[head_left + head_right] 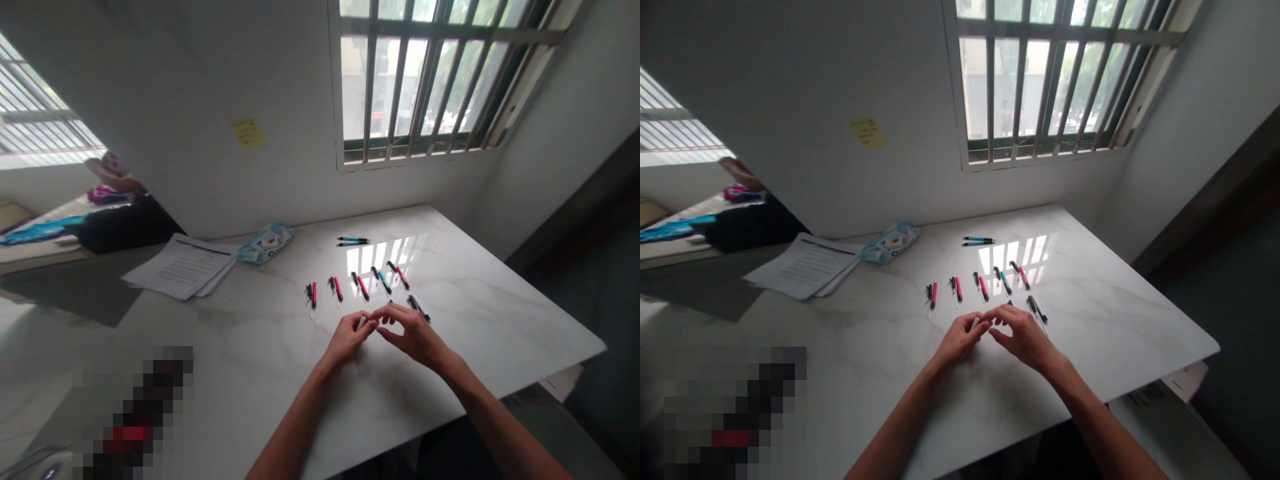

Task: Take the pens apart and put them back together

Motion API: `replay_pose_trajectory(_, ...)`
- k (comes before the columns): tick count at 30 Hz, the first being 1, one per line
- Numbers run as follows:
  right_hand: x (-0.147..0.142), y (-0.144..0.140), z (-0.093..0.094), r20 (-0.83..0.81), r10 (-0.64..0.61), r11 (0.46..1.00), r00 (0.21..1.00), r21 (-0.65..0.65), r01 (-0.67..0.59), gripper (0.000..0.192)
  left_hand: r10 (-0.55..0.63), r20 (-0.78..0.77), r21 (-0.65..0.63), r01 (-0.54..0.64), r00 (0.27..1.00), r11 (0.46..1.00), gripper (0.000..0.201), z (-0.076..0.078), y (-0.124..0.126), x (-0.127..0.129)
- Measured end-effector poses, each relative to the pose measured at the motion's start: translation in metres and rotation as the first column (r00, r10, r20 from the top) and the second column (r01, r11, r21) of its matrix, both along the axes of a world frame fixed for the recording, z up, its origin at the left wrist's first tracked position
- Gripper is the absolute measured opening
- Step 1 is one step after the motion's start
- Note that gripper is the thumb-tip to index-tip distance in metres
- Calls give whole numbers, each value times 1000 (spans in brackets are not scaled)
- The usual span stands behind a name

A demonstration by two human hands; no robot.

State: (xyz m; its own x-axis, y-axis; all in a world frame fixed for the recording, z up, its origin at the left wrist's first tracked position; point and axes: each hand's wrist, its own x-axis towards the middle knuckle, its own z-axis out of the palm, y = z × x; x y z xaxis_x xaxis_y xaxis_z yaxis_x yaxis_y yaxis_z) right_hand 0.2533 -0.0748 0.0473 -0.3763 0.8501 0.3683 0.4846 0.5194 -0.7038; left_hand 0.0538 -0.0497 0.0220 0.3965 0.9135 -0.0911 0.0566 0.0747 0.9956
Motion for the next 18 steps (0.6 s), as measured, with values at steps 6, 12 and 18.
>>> replay_pose_trajectory(6, 14, 21, -17, 230, -162, 986, 960, 77, 148, 26, 123, 109, -107, -111, 986, 988, 46, -6, 4, -1)
replay_pose_trajectory(12, 25, 33, -25, 331, -148, 988, 932, 92, 125, 28, 214, 184, -156, -186, 959, 970, 43, -7, 7, -2)
replay_pose_trajectory(18, 40, 21, -18, 293, -205, 978, 934, 104, 182, 27, 231, 97, -20, -230, 968, 973, 42, -1, 6, -3)
